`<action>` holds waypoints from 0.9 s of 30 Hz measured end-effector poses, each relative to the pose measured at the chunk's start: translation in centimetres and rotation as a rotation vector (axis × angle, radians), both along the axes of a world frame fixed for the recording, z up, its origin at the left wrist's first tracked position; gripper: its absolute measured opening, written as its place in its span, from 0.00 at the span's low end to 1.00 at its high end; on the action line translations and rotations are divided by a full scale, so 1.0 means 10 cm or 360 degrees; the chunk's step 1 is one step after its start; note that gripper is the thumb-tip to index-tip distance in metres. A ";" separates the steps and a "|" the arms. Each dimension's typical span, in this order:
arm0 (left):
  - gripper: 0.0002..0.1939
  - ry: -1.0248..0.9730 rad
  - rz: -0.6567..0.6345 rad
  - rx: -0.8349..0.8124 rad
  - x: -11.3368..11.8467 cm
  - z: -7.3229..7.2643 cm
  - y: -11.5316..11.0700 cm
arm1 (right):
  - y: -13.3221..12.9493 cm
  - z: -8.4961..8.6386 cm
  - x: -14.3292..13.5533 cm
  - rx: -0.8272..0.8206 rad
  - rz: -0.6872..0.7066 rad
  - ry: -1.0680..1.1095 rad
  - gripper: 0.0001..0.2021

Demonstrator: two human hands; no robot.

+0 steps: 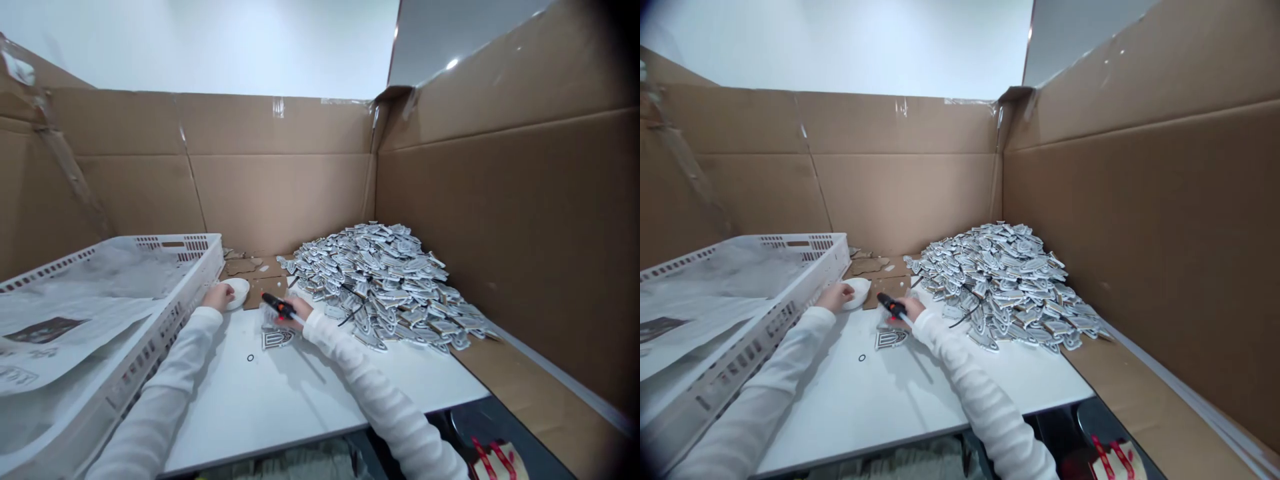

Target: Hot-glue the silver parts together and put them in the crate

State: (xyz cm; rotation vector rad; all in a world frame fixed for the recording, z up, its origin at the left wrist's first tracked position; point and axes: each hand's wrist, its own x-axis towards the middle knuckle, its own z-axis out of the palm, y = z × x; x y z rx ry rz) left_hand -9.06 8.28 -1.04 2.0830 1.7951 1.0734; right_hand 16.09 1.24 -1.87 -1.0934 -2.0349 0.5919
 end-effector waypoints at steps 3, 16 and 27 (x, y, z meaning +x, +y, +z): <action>0.06 0.0039 0.0070 0.0006 -0.01 0.01 0.00 | -0.06 -0.01 -0.04 0.0162 0.0223 -0.0308 0.14; 0.13 -0.0662 0.0045 0.0176 -0.04 0.05 -0.21 | -0.23 -0.07 -0.13 0.0483 0.0317 -0.0726 0.14; 0.21 -0.1286 -0.0299 0.0057 0.22 0.16 -0.36 | 0.04 -0.12 -0.08 0.0111 -0.0158 0.0618 0.09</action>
